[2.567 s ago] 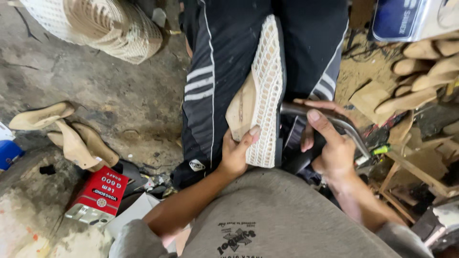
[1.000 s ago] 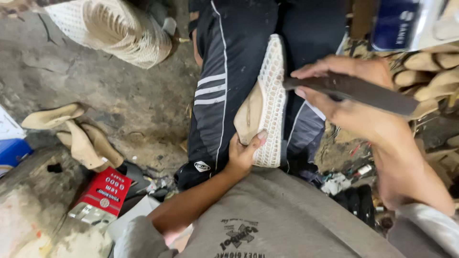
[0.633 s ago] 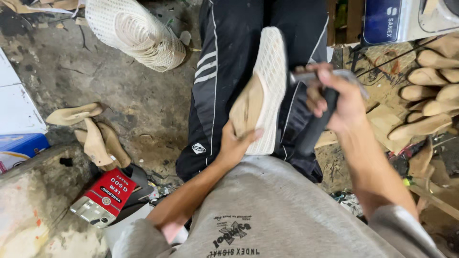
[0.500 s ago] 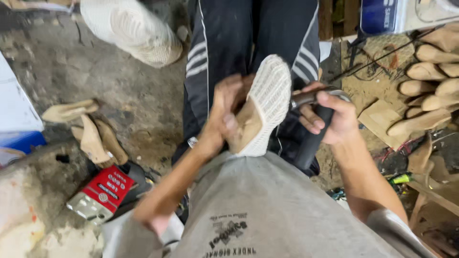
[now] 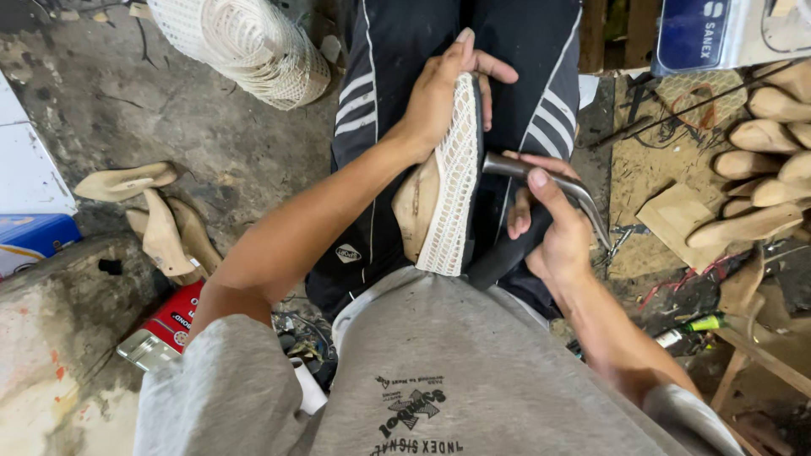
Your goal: The person sits on the workshop floor and fits a black rubber sole to a woven shoe upper, pressing the edges together by hand. They then use a cobbler's hammer to tap and set the sole along its edge, working the shoe over their lap and placing finished pairs on a wooden rack.
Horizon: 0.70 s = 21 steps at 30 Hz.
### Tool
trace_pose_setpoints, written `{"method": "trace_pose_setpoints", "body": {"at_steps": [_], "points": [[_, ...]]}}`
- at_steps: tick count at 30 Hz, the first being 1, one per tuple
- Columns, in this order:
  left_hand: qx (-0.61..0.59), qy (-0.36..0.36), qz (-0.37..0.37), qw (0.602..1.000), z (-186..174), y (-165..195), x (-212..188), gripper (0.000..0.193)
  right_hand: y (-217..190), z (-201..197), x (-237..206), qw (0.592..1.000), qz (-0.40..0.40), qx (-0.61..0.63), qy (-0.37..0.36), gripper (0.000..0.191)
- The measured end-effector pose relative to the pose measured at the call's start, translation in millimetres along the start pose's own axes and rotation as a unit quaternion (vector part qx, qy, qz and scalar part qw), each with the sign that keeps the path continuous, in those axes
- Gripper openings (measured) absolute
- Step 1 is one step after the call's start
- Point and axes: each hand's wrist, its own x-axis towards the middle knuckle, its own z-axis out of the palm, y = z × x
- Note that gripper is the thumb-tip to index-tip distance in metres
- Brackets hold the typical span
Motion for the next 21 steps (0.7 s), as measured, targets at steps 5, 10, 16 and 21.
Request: {"method": "trace_pose_setpoints", "body": {"at_steps": [5,10,16,21], "points": [[0.003,0.034,-0.041,0.999,1,-17,11,0.081,-41,22,9,0.952,-0.042,-0.302,-0.006,0.020],[-0.015,0.048,-0.060,0.997,-1,-19,17,0.082,-73,34,40,0.882,-0.044,-0.460,-0.096,0.021],[-0.030,0.047,-0.054,0.997,0,-5,21,0.083,-60,45,42,0.978,0.030,-0.198,0.062,0.024],[-0.033,0.065,-0.098,0.993,4,-3,19,0.079,-64,46,48,0.966,0.000,-0.255,0.052,0.021]]}}
